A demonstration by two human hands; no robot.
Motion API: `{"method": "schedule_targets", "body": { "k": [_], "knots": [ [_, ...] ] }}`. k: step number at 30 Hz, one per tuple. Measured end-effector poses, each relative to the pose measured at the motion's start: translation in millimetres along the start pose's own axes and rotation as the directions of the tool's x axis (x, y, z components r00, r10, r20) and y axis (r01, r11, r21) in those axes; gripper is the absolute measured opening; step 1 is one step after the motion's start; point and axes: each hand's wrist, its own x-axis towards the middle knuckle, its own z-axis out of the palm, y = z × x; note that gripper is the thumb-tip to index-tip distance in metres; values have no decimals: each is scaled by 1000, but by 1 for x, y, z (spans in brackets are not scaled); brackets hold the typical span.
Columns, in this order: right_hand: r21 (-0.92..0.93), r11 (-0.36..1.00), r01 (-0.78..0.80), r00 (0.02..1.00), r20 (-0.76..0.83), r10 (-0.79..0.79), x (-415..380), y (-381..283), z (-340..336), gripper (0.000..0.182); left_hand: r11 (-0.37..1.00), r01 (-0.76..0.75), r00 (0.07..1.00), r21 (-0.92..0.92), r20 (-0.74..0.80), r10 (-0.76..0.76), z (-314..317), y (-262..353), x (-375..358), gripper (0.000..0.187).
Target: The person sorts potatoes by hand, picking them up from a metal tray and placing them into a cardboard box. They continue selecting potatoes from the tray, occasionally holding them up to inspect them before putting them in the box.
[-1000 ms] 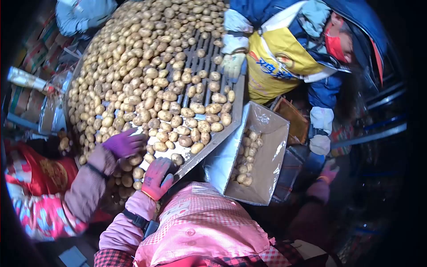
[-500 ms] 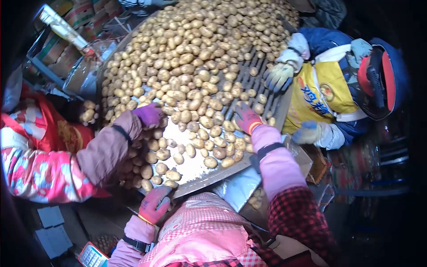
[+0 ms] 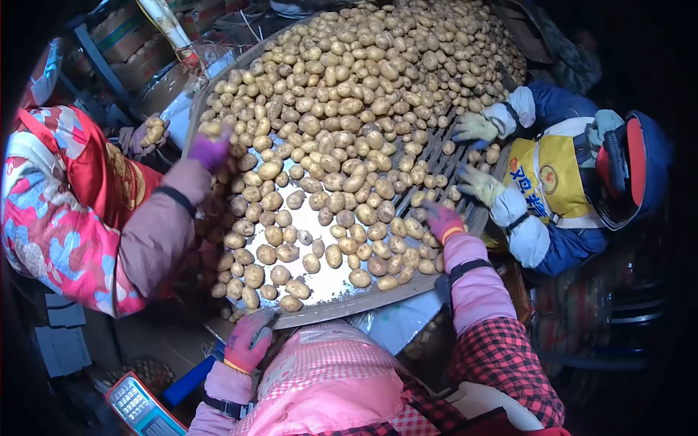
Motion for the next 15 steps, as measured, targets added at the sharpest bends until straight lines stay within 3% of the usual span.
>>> {"method": "schedule_targets", "body": {
  "k": [1,3,4,5,7,9,10,11,12,14,15],
  "knots": [
    [70,992,-110,994,-5,110,7,-3,-11,54,1000,9,1000,-3,3,-9,1,-1,-1,43],
    [140,981,-132,946,-277,167,14,-3,-10,53,999,39,999,-7,19,-39,2,-1,-7,42],
    [83,992,95,918,-392,-55,25,10,6,50,998,57,998,-4,27,-57,4,-2,-9,42],
    [86,992,93,924,-379,-54,25,-2,1,50,998,62,998,7,15,-62,6,-4,-10,42],
    [-6,987,-161,983,-85,160,27,-26,-13,52,997,71,997,20,8,-72,6,-5,-10,42],
    [55,986,-157,974,-154,163,31,-35,-3,56,998,67,997,18,30,-67,5,-4,-7,43],
    [103,983,150,946,-303,-113,14,-59,-1,58,997,76,997,16,21,-76,6,-5,-7,43],
    [104,889,446,817,-453,-357,-2,-79,6,61,997,74,997,14,0,-74,7,-7,-8,42],
    [103,886,451,816,-451,-363,-16,-88,23,61,998,67,998,12,-17,-67,7,-9,-9,42],
    [-231,887,399,840,-297,-455,-34,-94,53,62,998,56,998,-19,-5,-56,5,-3,-4,42],
    [-232,886,402,835,-303,-459,-25,-91,52,62,998,45,999,-45,2,-45,2,-1,1,41]
  ]
}}
